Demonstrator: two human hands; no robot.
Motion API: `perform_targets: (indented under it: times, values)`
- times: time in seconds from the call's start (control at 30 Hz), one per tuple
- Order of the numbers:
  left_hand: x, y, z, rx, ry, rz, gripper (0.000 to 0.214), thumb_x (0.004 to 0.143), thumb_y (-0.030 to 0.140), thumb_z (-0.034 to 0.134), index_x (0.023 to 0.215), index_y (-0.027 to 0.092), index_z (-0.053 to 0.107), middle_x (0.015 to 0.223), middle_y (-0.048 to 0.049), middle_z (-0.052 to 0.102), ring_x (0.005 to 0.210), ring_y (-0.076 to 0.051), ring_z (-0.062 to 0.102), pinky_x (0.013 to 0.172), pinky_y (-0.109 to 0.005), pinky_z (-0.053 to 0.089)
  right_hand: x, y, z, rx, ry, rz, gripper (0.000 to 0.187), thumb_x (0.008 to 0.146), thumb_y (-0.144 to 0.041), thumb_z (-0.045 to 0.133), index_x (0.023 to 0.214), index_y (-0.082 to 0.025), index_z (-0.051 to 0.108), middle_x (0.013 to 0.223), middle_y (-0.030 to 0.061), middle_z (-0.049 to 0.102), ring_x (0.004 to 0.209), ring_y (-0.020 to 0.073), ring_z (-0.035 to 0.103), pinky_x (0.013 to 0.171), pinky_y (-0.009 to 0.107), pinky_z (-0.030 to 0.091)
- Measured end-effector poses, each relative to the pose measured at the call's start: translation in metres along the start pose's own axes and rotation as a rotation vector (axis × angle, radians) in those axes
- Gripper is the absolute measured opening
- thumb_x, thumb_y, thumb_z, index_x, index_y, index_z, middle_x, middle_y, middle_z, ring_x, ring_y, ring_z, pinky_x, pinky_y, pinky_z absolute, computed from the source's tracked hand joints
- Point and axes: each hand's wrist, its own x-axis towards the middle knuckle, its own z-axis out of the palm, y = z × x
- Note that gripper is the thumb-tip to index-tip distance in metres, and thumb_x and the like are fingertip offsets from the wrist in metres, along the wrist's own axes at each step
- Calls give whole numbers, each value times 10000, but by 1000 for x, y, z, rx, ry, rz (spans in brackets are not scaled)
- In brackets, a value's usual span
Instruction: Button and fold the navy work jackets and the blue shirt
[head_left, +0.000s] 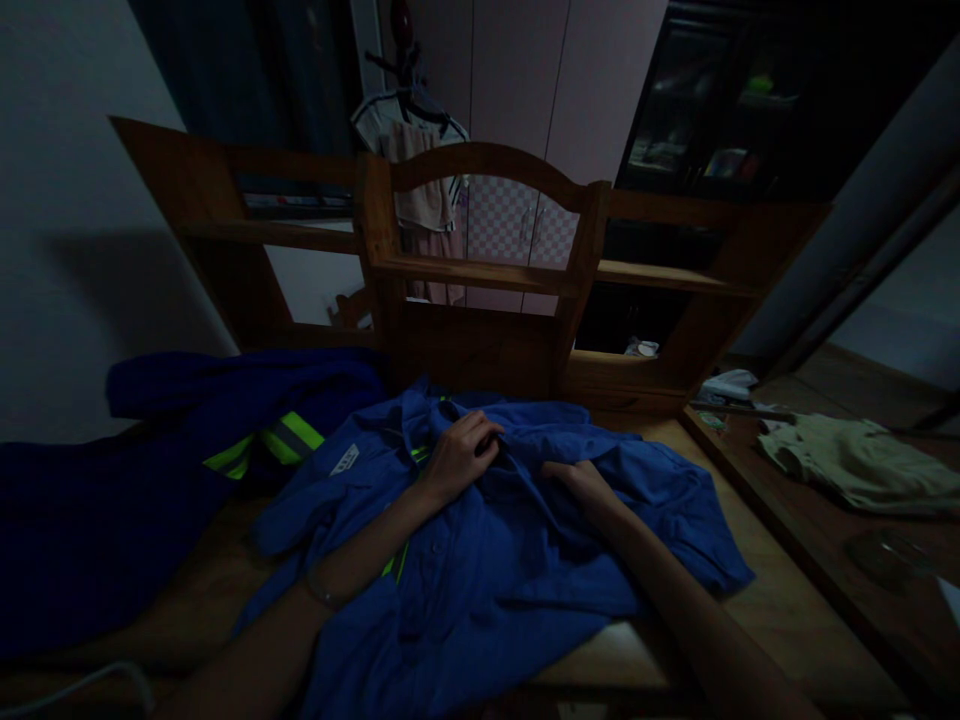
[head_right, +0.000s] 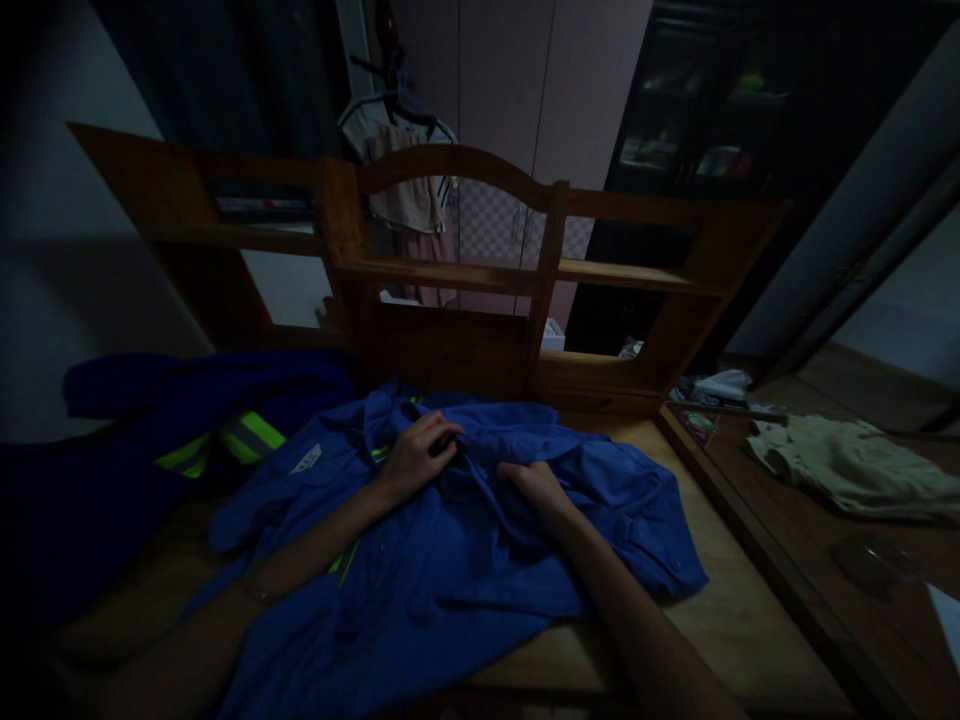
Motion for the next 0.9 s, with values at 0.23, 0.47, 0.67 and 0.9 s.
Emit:
perform_targets:
  times: [0.23,0.47,0.67,0.9]
  values:
    - [0,-4,-3,-47,-37,18,198,867,139,501,997,197,638,870,-35,576,853,-164,570,803,-314,478,-1,-4,4,90,43,-19,234,586,-250,638,794,-143,646,764,29,676,634,153,598,567,225,476]
    - [0,-5,-4,-64,-43,22,202,866,135,504,1001,198,641,884,-39,591,858,-166,581,796,-314,487,-1,-4,3,104,31,-13,257,575,-236,641,813,-142,655,752,23,678,629,155,597,582,232,478]
    - [-1,-3,-3,-57,-35,15,205,857,117,502,991,198,634,880,-33,576,876,-166,570,802,-307,475,1,-2,1,74,29,7,189,565,-229,642,729,-134,638,628,7,635,522,133,540,509,231,437]
    - [0,-2,-4,-47,-74,-7,207,833,97,515,985,186,624,843,-21,539,839,-155,545,786,-285,450,2,0,1,62,25,-15,227,573,-237,644,778,-141,655,721,17,661,599,146,569,544,233,449]
